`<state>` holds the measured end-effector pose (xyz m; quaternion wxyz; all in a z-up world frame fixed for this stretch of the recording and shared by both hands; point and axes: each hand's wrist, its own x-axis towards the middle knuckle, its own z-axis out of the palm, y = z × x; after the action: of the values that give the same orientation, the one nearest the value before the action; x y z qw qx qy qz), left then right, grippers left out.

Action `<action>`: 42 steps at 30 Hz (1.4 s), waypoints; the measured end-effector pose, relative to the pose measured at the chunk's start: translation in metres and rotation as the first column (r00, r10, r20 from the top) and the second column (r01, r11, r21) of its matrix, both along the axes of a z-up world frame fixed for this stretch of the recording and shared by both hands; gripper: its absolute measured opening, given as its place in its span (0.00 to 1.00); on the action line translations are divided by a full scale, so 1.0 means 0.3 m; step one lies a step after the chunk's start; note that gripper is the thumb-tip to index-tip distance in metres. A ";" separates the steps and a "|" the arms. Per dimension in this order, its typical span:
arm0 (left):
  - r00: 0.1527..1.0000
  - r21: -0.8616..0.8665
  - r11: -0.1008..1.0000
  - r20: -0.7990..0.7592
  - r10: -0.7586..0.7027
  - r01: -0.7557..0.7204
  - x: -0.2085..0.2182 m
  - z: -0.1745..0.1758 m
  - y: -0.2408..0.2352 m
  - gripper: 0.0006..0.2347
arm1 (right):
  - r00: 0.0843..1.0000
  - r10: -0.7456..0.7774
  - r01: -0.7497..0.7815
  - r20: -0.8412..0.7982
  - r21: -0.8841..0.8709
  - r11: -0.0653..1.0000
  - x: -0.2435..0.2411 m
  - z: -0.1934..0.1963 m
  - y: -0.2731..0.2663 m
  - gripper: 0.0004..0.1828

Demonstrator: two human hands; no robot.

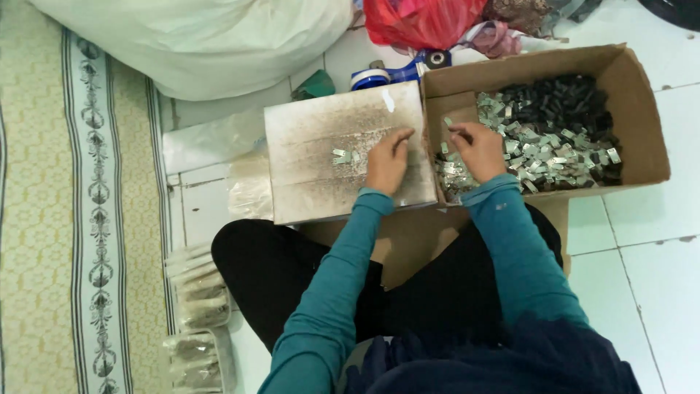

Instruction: The person sits on the floor and sorts small metallic rectangular pieces from a cardboard box into clear plastic bags. They place the filled bags aside and continue the process with additional pieces.

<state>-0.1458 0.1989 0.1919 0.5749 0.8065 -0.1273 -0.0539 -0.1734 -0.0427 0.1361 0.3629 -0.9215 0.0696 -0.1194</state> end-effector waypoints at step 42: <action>0.896 0.853 0.439 -0.071 -0.438 0.282 -0.118 -0.682 -0.610 0.09 | 0.836 0.138 -0.359 -0.531 -0.339 0.870 0.072 -0.097 -0.090 0.17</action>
<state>-0.1813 0.0158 -0.0129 0.0729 0.9368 -0.2997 -0.1649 -0.1519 -0.0698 0.1070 0.1363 -0.9784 0.0083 0.1555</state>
